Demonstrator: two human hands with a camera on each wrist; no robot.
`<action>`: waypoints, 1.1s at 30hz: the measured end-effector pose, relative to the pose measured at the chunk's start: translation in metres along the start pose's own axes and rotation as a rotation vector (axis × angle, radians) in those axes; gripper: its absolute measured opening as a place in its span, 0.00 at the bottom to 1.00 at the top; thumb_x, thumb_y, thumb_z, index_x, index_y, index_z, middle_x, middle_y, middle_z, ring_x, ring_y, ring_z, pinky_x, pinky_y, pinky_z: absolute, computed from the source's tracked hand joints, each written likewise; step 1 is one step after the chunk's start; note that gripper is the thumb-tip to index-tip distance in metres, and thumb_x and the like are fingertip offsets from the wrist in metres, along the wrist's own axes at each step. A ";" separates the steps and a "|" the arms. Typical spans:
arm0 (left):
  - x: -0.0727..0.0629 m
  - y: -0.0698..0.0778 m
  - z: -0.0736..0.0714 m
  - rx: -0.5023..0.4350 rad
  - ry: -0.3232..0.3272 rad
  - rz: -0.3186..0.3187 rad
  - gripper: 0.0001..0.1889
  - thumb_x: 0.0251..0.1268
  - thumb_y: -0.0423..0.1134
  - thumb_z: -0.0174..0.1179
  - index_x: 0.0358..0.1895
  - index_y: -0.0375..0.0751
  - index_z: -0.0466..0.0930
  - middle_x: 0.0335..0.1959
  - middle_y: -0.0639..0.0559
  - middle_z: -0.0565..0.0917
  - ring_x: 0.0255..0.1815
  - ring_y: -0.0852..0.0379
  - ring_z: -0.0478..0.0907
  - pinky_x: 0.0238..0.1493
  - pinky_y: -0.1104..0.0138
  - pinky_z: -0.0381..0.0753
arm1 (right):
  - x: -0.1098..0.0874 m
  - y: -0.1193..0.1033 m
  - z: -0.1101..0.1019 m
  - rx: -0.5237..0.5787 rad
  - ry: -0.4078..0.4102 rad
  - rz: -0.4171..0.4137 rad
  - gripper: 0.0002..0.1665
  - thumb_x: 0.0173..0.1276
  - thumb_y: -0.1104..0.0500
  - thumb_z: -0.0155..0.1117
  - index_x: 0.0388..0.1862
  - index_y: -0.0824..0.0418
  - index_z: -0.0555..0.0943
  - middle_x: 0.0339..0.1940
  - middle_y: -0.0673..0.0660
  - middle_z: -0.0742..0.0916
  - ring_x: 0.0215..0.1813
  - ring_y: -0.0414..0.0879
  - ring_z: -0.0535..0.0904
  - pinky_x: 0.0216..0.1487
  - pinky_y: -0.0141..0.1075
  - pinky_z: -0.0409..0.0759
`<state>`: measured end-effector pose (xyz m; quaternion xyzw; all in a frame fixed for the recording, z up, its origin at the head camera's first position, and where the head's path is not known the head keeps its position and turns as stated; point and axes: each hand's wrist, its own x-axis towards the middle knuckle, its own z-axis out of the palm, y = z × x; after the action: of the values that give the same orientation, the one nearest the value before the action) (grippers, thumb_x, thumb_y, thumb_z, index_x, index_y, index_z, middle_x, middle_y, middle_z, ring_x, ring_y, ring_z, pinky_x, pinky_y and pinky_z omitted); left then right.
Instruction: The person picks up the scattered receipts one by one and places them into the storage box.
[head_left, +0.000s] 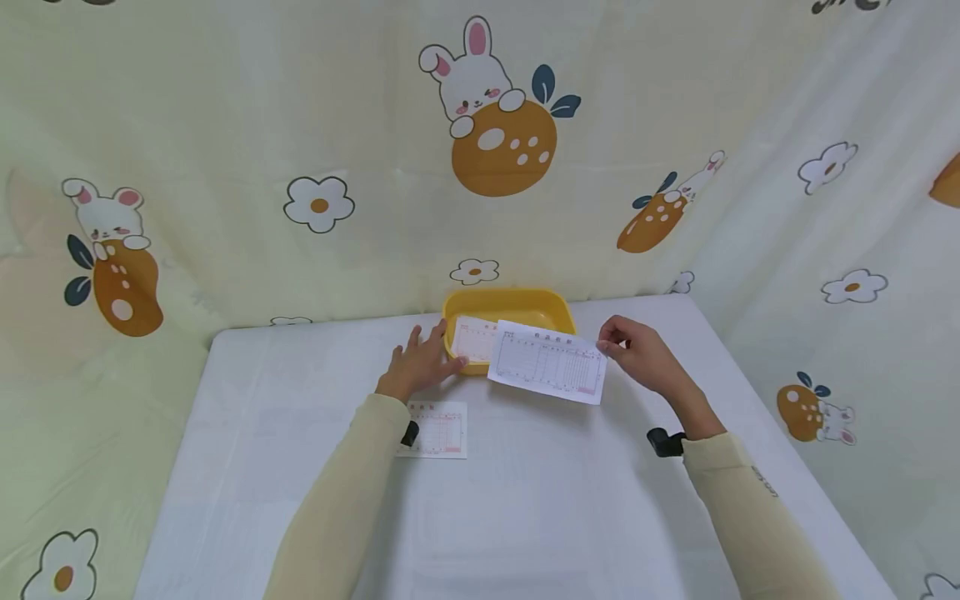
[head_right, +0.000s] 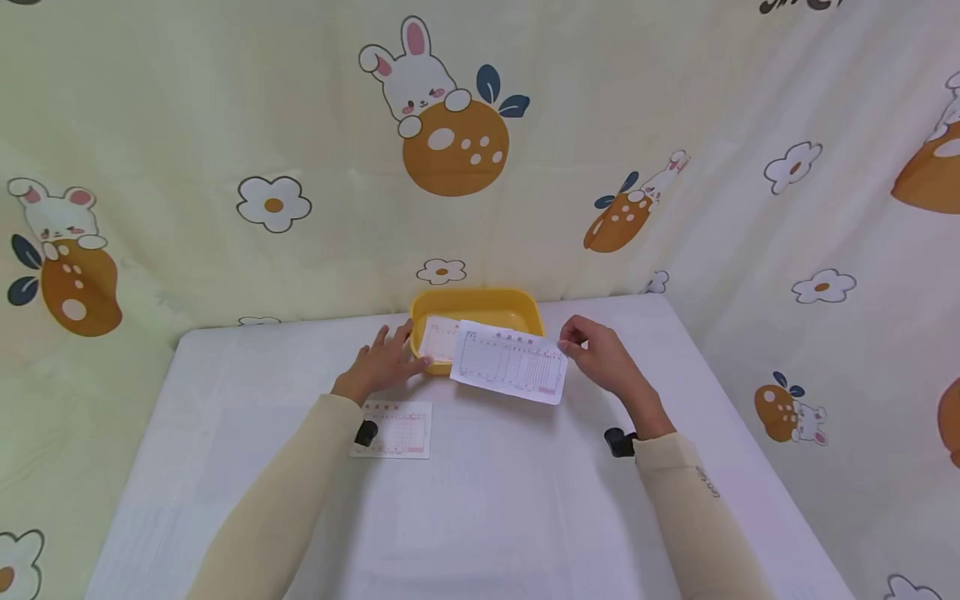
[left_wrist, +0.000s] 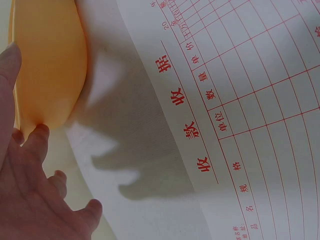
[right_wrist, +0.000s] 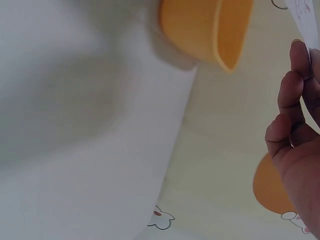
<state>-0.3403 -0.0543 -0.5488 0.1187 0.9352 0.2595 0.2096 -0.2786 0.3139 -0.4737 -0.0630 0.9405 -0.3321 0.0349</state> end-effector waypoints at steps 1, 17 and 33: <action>0.000 0.000 0.000 -0.002 0.001 -0.001 0.50 0.78 0.66 0.57 0.90 0.50 0.41 0.89 0.46 0.53 0.89 0.41 0.35 0.83 0.37 0.41 | 0.004 -0.001 -0.004 -0.004 0.005 0.000 0.04 0.82 0.66 0.62 0.50 0.65 0.80 0.45 0.62 0.84 0.47 0.56 0.76 0.46 0.42 0.78; 0.000 0.001 -0.001 -0.014 -0.002 -0.005 0.49 0.79 0.65 0.57 0.90 0.50 0.43 0.89 0.46 0.53 0.89 0.41 0.37 0.83 0.38 0.42 | 0.066 -0.033 -0.030 -0.003 0.050 -0.061 0.06 0.84 0.64 0.60 0.52 0.67 0.78 0.47 0.65 0.84 0.50 0.59 0.77 0.49 0.45 0.79; 0.006 -0.003 0.003 0.004 0.025 0.009 0.50 0.78 0.66 0.58 0.90 0.50 0.43 0.88 0.49 0.55 0.89 0.40 0.38 0.83 0.36 0.43 | 0.102 -0.042 0.018 -0.062 -0.018 -0.084 0.03 0.83 0.67 0.59 0.49 0.67 0.78 0.43 0.64 0.83 0.47 0.59 0.76 0.51 0.47 0.79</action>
<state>-0.3443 -0.0537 -0.5549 0.1202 0.9377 0.2601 0.1967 -0.3739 0.2556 -0.4641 -0.1066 0.9465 -0.3034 0.0276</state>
